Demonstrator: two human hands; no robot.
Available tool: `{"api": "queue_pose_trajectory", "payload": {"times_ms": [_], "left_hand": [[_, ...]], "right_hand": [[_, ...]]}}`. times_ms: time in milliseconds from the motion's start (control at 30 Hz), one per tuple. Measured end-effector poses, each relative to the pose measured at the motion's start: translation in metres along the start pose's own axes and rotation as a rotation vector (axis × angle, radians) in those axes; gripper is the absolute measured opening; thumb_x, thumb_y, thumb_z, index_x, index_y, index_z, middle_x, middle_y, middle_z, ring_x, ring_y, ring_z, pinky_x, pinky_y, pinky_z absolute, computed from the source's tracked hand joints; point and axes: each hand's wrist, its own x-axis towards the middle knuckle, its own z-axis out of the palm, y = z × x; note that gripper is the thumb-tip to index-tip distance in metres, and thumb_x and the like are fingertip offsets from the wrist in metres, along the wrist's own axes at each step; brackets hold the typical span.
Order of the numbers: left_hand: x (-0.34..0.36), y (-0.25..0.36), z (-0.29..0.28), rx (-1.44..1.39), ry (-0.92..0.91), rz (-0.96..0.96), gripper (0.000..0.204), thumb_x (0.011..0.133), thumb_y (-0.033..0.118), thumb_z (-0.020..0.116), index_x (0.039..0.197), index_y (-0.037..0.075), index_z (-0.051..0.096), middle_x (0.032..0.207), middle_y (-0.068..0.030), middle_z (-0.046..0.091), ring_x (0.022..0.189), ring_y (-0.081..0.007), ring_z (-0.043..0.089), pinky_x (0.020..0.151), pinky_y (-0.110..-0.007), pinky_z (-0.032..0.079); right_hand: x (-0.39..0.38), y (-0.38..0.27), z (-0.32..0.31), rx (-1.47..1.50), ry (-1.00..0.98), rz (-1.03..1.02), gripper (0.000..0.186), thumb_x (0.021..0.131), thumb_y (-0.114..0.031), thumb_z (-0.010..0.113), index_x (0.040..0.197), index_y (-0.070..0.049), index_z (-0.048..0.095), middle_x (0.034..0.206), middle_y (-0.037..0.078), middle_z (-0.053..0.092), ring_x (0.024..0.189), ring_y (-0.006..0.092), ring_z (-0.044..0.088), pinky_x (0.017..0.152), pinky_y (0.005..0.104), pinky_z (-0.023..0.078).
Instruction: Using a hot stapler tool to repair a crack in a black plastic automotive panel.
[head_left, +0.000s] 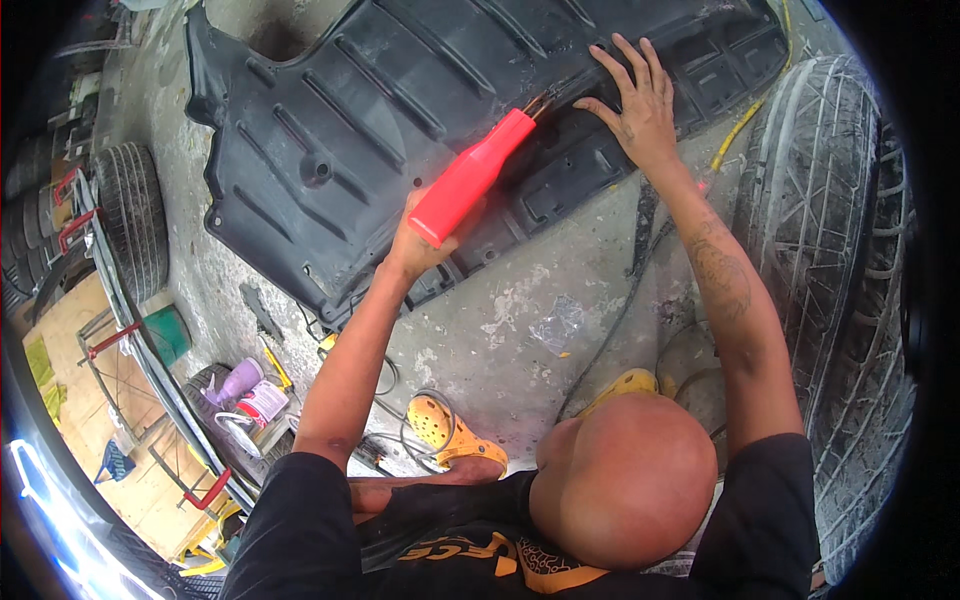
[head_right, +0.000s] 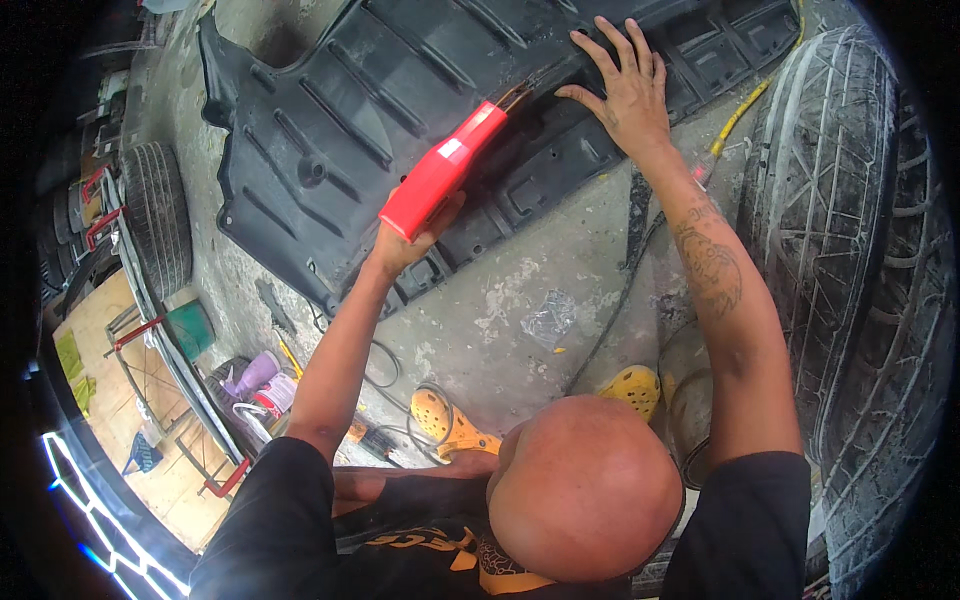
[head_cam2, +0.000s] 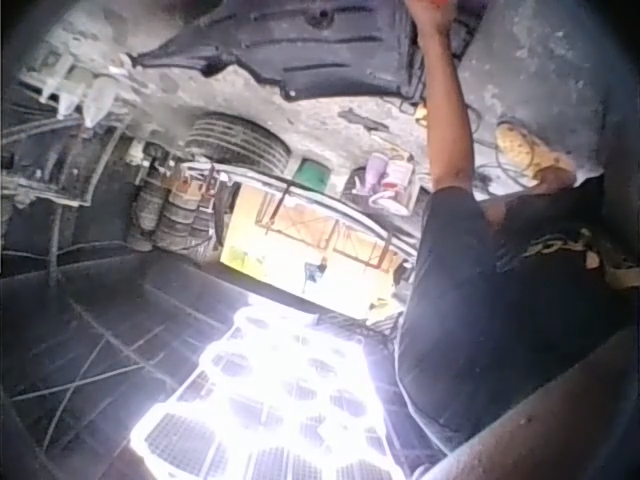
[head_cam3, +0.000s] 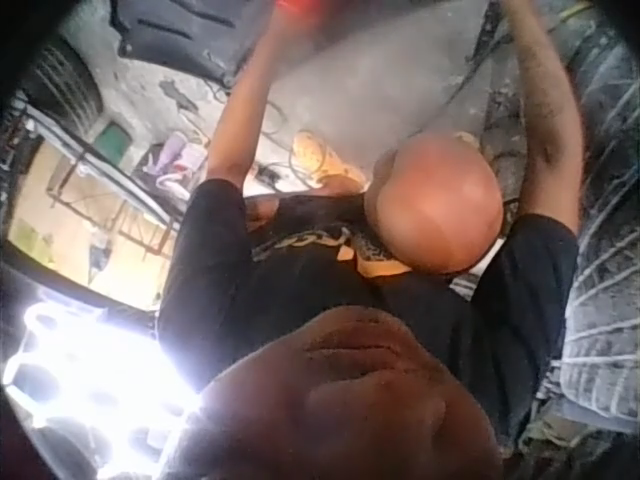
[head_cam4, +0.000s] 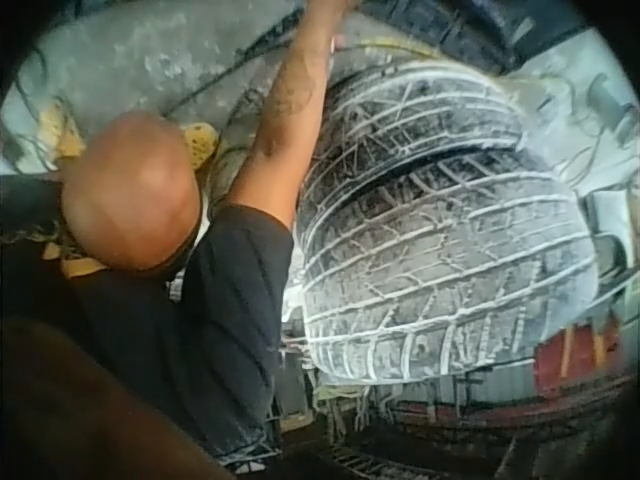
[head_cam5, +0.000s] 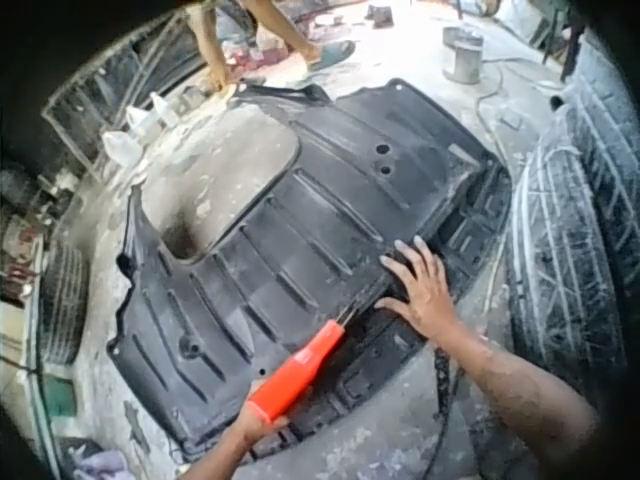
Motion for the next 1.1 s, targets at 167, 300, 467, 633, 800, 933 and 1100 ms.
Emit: {"api": "queue_pose_trajectory", "payload": {"times_ms": [167, 300, 467, 633, 800, 933, 1100], "left_hand": [[-0.001, 0.000, -0.001, 0.064, -0.036, -0.016, 0.015, 0.089, 0.009, 0.072, 0.102, 0.002, 0.068, 0.072, -0.0156, 0.062, 0.059, -0.0275, 0.056, 0.059, -0.035, 0.046], [-0.002, -0.002, 0.000, 0.045, -0.041, -0.040, 0.017, 0.090, 0.011, 0.072, 0.104, 0.002, 0.068, 0.077, -0.0161, 0.064, 0.064, -0.0285, 0.058, 0.062, -0.036, 0.046], [-0.007, -0.015, 0.000, 0.133, -0.047, 0.028, 0.018, 0.090, 0.011, 0.073, 0.105, 0.002, 0.068, 0.080, -0.0165, 0.064, 0.066, -0.0292, 0.059, 0.064, -0.037, 0.047], [-0.006, -0.008, -0.002, 0.056, -0.059, -0.018, 0.017, 0.089, 0.010, 0.073, 0.104, 0.002, 0.068, 0.079, -0.0165, 0.064, 0.066, -0.0293, 0.059, 0.064, -0.037, 0.048], [-0.009, -0.017, 0.000, 0.083, -0.034, 0.017, 0.016, 0.089, 0.011, 0.073, 0.102, 0.002, 0.067, 0.077, -0.0162, 0.063, 0.065, -0.0295, 0.059, 0.063, -0.037, 0.047], [-0.010, -0.018, 0.001, 0.116, -0.036, 0.032, 0.017, 0.090, 0.012, 0.074, 0.102, 0.003, 0.068, 0.078, -0.0165, 0.064, 0.066, -0.0308, 0.060, 0.063, -0.038, 0.047], [-0.011, -0.018, 0.000, 0.128, -0.029, 0.056, 0.018, 0.090, 0.014, 0.074, 0.104, 0.004, 0.068, 0.082, -0.0168, 0.066, 0.070, -0.0329, 0.062, 0.065, -0.039, 0.049]], "right_hand": [[0.000, 0.000, -0.001, -0.016, -0.005, -0.001, 0.076, 0.085, -0.064, 0.064, 0.152, -0.035, 0.042, 0.159, 0.000, 0.032, 0.151, 0.0303, 0.022, 0.116, 0.0600, 0.028], [-0.001, 0.001, -0.002, -0.018, -0.008, 0.007, 0.076, 0.085, -0.060, 0.067, 0.151, -0.033, 0.043, 0.159, 0.000, 0.034, 0.150, 0.0309, 0.024, 0.116, 0.0582, 0.028], [0.000, 0.001, 0.000, 0.001, -0.007, 0.003, 0.076, 0.085, -0.063, 0.065, 0.151, -0.035, 0.042, 0.159, 0.000, 0.034, 0.150, 0.0308, 0.023, 0.115, 0.0603, 0.029], [-0.002, 0.002, 0.001, 0.005, 0.006, -0.001, 0.077, 0.084, -0.064, 0.065, 0.151, -0.036, 0.042, 0.158, -0.001, 0.034, 0.150, 0.0305, 0.023, 0.115, 0.0609, 0.029], [0.000, 0.001, 0.001, 0.008, 0.002, -0.002, 0.077, 0.084, -0.064, 0.065, 0.152, -0.036, 0.041, 0.159, -0.001, 0.033, 0.151, 0.0302, 0.022, 0.116, 0.0612, 0.028], [0.000, 0.001, 0.000, 0.003, -0.006, -0.003, 0.077, 0.084, -0.065, 0.063, 0.152, -0.037, 0.040, 0.159, -0.001, 0.032, 0.151, 0.0299, 0.021, 0.116, 0.0606, 0.028], [0.000, 0.001, 0.000, -0.004, -0.009, 0.003, 0.077, 0.085, -0.066, 0.063, 0.152, -0.037, 0.040, 0.159, -0.001, 0.032, 0.151, 0.0296, 0.021, 0.117, 0.0602, 0.027]]}}
